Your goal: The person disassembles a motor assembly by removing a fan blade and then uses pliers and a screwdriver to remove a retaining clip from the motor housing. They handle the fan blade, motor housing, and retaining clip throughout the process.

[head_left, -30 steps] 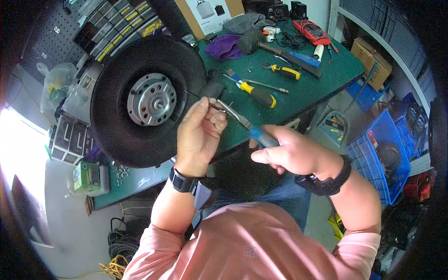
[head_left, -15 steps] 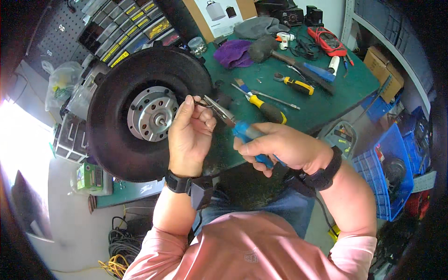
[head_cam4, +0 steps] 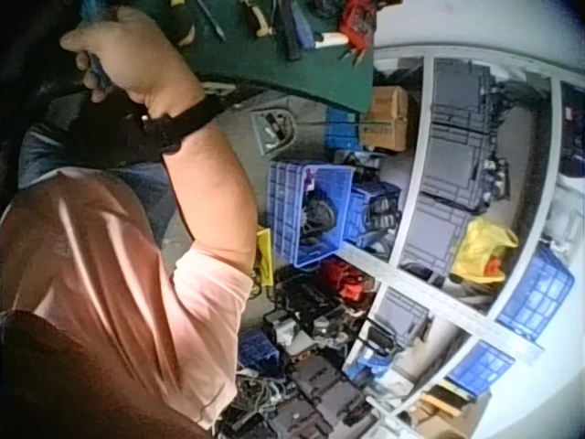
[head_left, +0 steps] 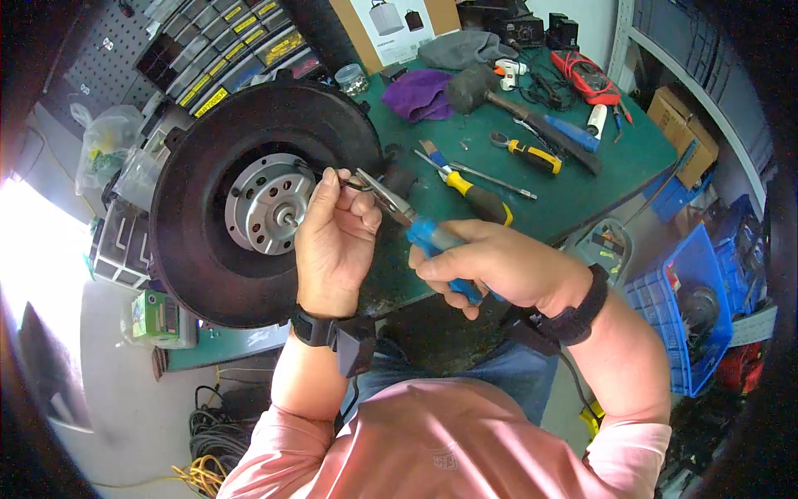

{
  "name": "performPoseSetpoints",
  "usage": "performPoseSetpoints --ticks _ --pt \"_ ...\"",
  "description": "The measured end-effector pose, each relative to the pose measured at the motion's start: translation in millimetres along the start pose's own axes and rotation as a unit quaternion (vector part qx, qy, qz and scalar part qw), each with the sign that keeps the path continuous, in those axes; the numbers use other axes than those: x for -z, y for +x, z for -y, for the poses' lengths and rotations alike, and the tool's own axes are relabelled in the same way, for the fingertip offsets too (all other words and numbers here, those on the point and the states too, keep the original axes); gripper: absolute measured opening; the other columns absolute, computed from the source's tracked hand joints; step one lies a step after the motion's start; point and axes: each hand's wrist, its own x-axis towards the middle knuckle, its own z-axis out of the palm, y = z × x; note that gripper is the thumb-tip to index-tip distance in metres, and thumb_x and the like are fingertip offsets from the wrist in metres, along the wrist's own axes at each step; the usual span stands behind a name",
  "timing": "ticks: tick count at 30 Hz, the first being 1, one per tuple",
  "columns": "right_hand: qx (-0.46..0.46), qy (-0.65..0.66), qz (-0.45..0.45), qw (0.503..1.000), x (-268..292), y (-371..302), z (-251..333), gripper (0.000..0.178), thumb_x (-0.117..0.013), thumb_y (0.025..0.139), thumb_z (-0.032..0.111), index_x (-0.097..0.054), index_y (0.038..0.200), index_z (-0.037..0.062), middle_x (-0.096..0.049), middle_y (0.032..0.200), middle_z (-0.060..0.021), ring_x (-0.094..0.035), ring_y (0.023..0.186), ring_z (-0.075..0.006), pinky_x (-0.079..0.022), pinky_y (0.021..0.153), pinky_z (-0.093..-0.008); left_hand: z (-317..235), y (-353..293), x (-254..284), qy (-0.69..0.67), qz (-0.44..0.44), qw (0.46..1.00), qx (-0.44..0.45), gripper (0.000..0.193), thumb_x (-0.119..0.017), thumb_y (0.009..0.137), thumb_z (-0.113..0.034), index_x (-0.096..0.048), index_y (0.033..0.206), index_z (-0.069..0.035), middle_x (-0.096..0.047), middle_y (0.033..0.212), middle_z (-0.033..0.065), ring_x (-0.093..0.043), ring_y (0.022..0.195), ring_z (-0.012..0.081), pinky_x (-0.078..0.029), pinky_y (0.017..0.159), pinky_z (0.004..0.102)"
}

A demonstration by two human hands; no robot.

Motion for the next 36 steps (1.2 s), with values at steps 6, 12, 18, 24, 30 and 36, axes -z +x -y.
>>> performPoseSetpoints --ticks 6,12,18,24,30,36 --pt "-0.01 -0.023 -0.023 0.999 -15.8 -4.1 8.9 0.019 -0.057 0.09 0.023 -0.057 0.094 0.0043 -0.053 0.076 -0.0022 -0.055 0.061 -0.0108 -0.045 0.049 -0.0251 -1.3 -5.2 -2.8 -0.024 -0.001 1.0 0.004 0.021 -0.059 0.094 -0.025 -0.063 0.094 -0.004 -0.062 0.078 0.0025 -0.056 0.067 0.0144 -0.042 0.059 0.0272" --pt "-0.017 -0.007 -0.038 0.999 -24.5 -5.2 16.6 0.022 -0.059 0.089 0.028 -0.054 0.082 0.0077 -0.05 0.067 -0.0004 -0.051 0.053 -0.0106 -0.042 0.046 -0.0257 -20.9 -68.1 -27.8 0.298 -0.004 0.954 0.038 0.028 -0.059 0.092 -0.022 -0.06 0.108 0.001 -0.063 0.102 0.0092 -0.062 0.077 0.0182 -0.05 0.068 0.0302" --pt "-0.035 -0.022 -0.073 0.996 -18.1 -8.6 19.4 0.028 -0.061 0.086 0.033 -0.051 0.075 0.0093 -0.049 0.064 -0.0007 -0.05 0.052 -0.0122 -0.041 0.046 -0.0276 -142.9 -108.8 -69.9 0.75 0.067 0.561 -0.344 0.027 -0.064 0.081 -0.019 -0.067 0.095 0.003 -0.066 0.096 0.0112 -0.061 0.092 0.0206 -0.045 0.084 0.0304" --pt "-0.066 -0.097 -0.039 0.992 -23.9 -12.0 29.5 0.032 -0.06 0.085 0.036 -0.05 0.073 0.0085 -0.049 0.064 -0.0009 -0.049 0.052 -0.0121 -0.04 0.045 -0.0275 -199.9 -48.5 -94.6 0.828 0.056 0.51 -0.226 0.039 -0.061 0.086 -0.017 -0.057 0.122 0.0 -0.059 0.117 0.0098 -0.056 0.103 0.0174 -0.042 0.092 0.0286" --pt "-0.097 -0.175 -0.089 0.976 -26.2 -15.4 43.3 0.029 -0.061 0.083 0.035 -0.055 0.076 0.0067 -0.054 0.066 -0.0014 -0.054 0.053 -0.01 -0.043 0.047 -0.025 -188.8 -28.0 -78.0 0.773 0.086 0.623 -0.085 0.041 -0.055 0.085 -0.013 -0.056 0.124 -0.001 -0.063 0.108 0.0097 -0.057 0.101 0.0166 -0.042 0.091 0.0271" --pt "-0.114 -0.19 -0.102 0.97 -17.6 -17.6 60.0 0.03 -0.063 0.079 0.034 -0.059 0.079 0.0045 -0.054 0.067 -0.0021 -0.054 0.053 -0.0106 -0.044 0.046 -0.0259 -188.1 -28.1 -75.2 0.801 0.095 0.576 -0.134 0.04 -0.048 0.073 -0.002 -0.059 0.111 0.003 -0.064 0.101 0.0114 -0.057 0.092 0.0161 -0.044 0.085 0.0287"
